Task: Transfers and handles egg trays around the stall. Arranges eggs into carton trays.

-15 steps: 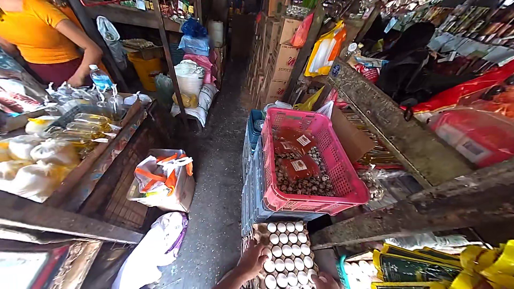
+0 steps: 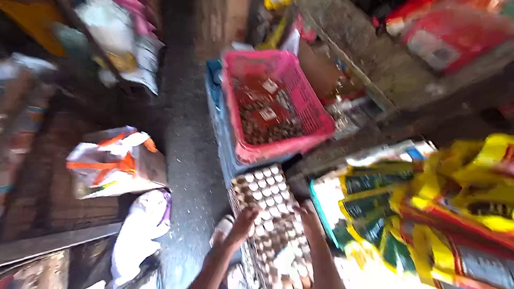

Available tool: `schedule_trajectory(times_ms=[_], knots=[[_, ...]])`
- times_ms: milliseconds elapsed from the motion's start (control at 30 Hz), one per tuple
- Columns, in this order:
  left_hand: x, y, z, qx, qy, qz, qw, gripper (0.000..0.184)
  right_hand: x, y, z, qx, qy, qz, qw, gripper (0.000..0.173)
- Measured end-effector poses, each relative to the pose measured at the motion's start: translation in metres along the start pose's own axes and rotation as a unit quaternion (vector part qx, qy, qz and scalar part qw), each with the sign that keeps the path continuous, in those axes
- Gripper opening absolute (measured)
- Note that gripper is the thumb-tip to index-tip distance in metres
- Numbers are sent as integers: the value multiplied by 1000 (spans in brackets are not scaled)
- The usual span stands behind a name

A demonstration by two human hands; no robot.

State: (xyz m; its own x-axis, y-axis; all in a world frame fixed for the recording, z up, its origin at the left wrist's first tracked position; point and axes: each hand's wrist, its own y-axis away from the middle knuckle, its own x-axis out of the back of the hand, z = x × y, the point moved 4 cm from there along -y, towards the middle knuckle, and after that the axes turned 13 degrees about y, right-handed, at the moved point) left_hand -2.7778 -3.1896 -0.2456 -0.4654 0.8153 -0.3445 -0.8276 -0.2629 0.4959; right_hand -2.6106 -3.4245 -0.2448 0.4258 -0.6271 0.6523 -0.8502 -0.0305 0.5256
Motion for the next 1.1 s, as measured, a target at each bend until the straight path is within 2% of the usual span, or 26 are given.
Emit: schedule_trajectory(times_ms=[100,167,267,367,467,567,667,767,933,1033,1100], knots=[[-58,-18,7,24,-13,-72,997,45,25,25,26,-90,-170,-40,980,45],[-101,-38,-7,31,-15,-138,990,46,55,29,52,-106,-227,-31,968,41],[-165,-65,-36,-34,-59,-226,972,43,104,32,86,-107,-280,47,953,32],[-233,-89,-56,-82,-77,-248,962,43,131,23,88,-105,-272,128,948,24],[-286,-107,-57,-104,-144,-229,957,42,131,-7,105,-167,-291,197,921,36],[-329,-124,-63,-127,-261,-239,927,40,133,-41,142,-221,-300,171,912,50],[-359,-135,-88,-170,-340,-243,892,30,130,-55,167,-254,-279,148,914,45],[-371,-140,-101,-225,-403,-243,853,24,125,-57,179,-250,-277,139,917,46],[-375,-154,-109,-232,-453,-244,825,27,116,-70,174,-310,-287,150,894,52],[-376,-156,-113,-245,-448,-255,822,31,116,-63,166,-325,-313,165,877,48],[-374,-154,-113,-243,-432,-262,828,27,120,-59,157,-321,-292,161,886,48]])
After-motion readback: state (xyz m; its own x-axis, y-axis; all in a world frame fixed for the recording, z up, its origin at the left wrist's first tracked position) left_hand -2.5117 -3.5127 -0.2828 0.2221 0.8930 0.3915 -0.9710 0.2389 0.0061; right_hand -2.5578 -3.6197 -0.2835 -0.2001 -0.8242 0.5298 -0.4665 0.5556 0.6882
